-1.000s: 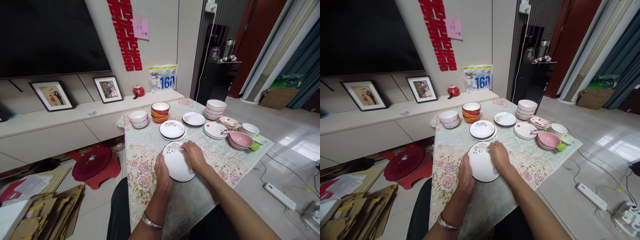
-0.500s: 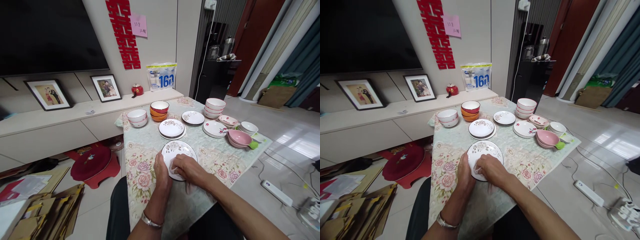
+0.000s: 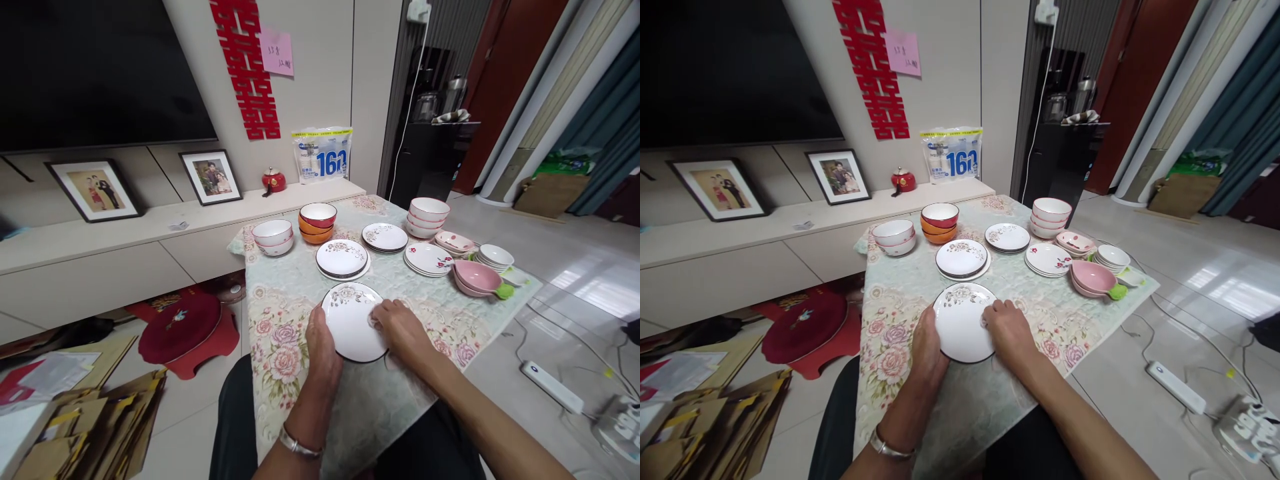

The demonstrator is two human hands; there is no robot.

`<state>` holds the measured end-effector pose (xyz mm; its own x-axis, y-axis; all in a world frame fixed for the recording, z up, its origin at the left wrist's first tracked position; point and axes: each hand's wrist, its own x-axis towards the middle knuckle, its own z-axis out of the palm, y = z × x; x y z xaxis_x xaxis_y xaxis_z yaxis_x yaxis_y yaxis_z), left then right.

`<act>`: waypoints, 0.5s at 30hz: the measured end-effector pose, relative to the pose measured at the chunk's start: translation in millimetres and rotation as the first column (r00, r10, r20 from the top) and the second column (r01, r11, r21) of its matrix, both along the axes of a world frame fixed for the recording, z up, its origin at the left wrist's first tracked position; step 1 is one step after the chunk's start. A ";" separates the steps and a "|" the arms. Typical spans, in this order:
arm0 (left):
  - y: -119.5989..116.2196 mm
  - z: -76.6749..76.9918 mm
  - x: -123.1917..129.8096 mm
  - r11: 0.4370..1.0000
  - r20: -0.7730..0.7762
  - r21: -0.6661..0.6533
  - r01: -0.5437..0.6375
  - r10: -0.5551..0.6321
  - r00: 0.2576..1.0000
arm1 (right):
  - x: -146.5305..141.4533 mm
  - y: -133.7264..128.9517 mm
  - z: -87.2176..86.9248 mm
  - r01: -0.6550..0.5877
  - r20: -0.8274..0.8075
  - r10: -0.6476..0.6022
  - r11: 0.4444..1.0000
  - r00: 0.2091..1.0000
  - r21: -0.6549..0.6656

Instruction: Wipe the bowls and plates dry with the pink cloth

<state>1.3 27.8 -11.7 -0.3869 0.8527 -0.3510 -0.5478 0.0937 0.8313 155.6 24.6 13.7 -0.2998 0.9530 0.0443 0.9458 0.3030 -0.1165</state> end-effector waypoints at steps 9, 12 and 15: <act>-3.0 10.5 -2.7 0.998 -0.125 -0.037 -0.059 0.054 0.991 | -27.6 -44.6 1.5 -0.279 -0.315 0.265 0.960 0.912 -0.001; -2.3 9.8 -1.5 0.999 -0.033 -0.001 -0.040 0.040 0.999 | -24.2 -49.7 -1.0 -0.296 -0.202 0.301 0.954 0.932 0.056; 0.4 2.9 -1.6 0.999 0.010 0.035 -0.035 0.035 0.999 | -21.7 -49.4 -10.4 -0.319 -0.093 0.333 0.938 0.938 0.137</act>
<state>-0.3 28.1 -8.8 -0.4135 0.8507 -0.3245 -0.5581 0.0448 0.8285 133.9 -24.8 3.3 -0.5794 0.7897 0.2018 0.7755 0.6103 -0.1617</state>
